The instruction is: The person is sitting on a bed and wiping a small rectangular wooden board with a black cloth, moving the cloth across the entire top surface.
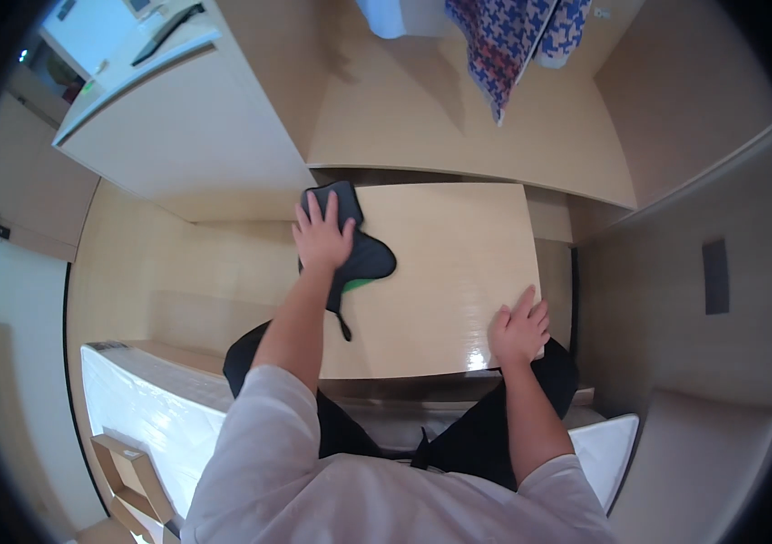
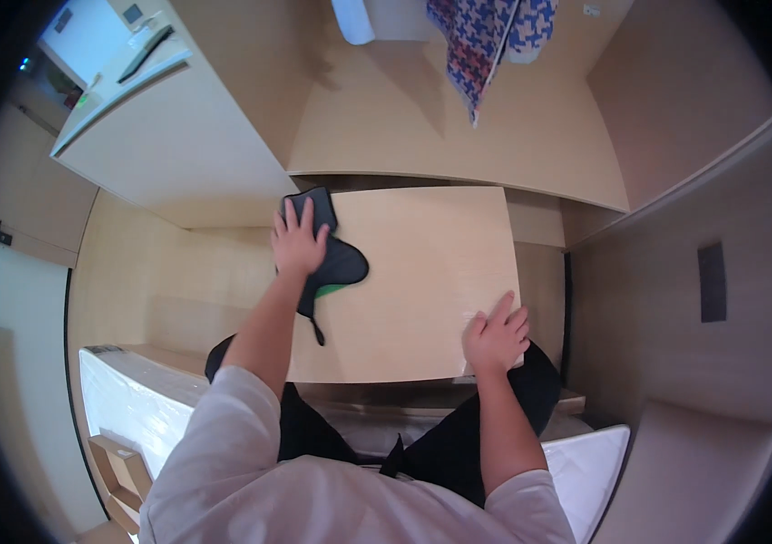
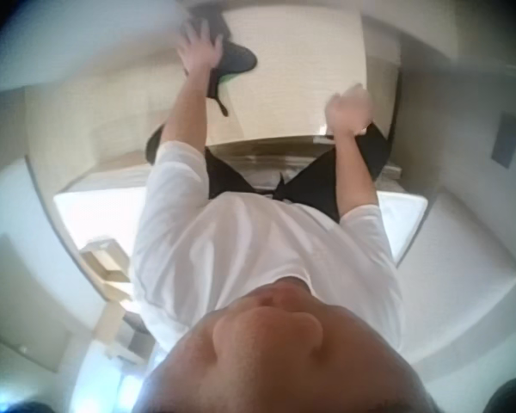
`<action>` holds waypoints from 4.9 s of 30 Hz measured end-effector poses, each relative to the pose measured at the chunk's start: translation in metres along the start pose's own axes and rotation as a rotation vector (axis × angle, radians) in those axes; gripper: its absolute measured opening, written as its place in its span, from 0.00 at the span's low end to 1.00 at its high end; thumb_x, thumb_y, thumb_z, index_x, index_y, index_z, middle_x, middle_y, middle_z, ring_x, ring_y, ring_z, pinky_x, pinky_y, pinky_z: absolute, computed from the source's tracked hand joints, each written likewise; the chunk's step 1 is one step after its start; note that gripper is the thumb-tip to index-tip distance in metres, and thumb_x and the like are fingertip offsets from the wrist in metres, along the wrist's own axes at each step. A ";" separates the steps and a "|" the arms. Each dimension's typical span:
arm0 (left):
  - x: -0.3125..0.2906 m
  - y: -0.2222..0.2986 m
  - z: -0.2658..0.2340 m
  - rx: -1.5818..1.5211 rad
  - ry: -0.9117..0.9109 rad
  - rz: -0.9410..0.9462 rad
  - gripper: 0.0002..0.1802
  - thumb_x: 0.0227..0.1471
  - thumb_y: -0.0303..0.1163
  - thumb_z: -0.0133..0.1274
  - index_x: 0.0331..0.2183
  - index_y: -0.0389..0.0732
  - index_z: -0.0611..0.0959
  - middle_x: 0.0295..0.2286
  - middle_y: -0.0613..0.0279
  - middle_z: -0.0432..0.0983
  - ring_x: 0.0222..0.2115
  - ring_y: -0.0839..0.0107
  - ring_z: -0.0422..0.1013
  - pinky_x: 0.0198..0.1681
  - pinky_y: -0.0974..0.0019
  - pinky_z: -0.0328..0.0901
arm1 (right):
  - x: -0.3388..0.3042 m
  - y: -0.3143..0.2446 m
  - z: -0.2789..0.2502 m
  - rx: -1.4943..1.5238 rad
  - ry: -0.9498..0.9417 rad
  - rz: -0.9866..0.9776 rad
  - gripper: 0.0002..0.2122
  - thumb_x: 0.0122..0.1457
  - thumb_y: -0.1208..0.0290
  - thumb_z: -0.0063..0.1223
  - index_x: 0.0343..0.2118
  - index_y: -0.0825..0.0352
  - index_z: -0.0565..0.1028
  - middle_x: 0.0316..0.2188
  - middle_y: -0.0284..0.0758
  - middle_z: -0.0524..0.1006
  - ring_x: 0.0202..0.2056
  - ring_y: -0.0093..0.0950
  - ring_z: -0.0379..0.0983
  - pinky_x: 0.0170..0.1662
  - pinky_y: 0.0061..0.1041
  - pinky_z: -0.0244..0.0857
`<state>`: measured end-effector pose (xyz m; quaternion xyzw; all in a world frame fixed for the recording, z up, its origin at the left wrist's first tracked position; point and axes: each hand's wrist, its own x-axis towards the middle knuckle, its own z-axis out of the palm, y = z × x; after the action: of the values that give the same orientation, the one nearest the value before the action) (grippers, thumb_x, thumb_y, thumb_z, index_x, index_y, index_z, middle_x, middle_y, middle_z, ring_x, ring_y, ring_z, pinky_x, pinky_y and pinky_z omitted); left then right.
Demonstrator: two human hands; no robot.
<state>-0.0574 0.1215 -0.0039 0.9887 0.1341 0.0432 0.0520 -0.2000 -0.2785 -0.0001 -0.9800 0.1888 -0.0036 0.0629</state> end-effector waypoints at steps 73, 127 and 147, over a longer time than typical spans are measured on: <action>-0.164 -0.022 -0.034 -0.468 -0.143 -0.417 0.40 0.67 0.53 0.49 0.69 0.37 0.63 0.51 0.32 0.79 0.48 0.32 0.78 0.50 0.37 0.73 | -0.062 -0.174 0.002 0.090 -0.083 -0.884 0.32 0.68 0.50 0.54 0.75 0.42 0.64 0.78 0.38 0.55 0.79 0.49 0.44 0.76 0.65 0.37; -0.158 -0.012 -0.044 -0.354 -0.183 -0.496 0.28 0.66 0.55 0.52 0.44 0.37 0.72 0.42 0.40 0.80 0.41 0.35 0.79 0.41 0.36 0.72 | 0.217 -0.186 0.005 -0.148 0.005 -0.664 0.30 0.75 0.45 0.38 0.77 0.46 0.59 0.80 0.34 0.50 0.80 0.41 0.38 0.78 0.58 0.35; -0.161 -0.026 -0.036 -0.348 -0.169 -0.471 0.31 0.69 0.57 0.46 0.51 0.35 0.74 0.47 0.38 0.82 0.49 0.38 0.79 0.51 0.38 0.71 | -0.068 -0.023 -0.015 -0.009 -0.044 -0.282 0.44 0.66 0.44 0.52 0.78 0.66 0.53 0.79 0.56 0.45 0.80 0.54 0.33 0.78 0.62 0.29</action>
<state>-0.2224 0.1067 0.0173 0.9067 0.3454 -0.0301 0.2403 -0.2553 -0.2335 0.0191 -0.9969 0.0481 0.0097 0.0616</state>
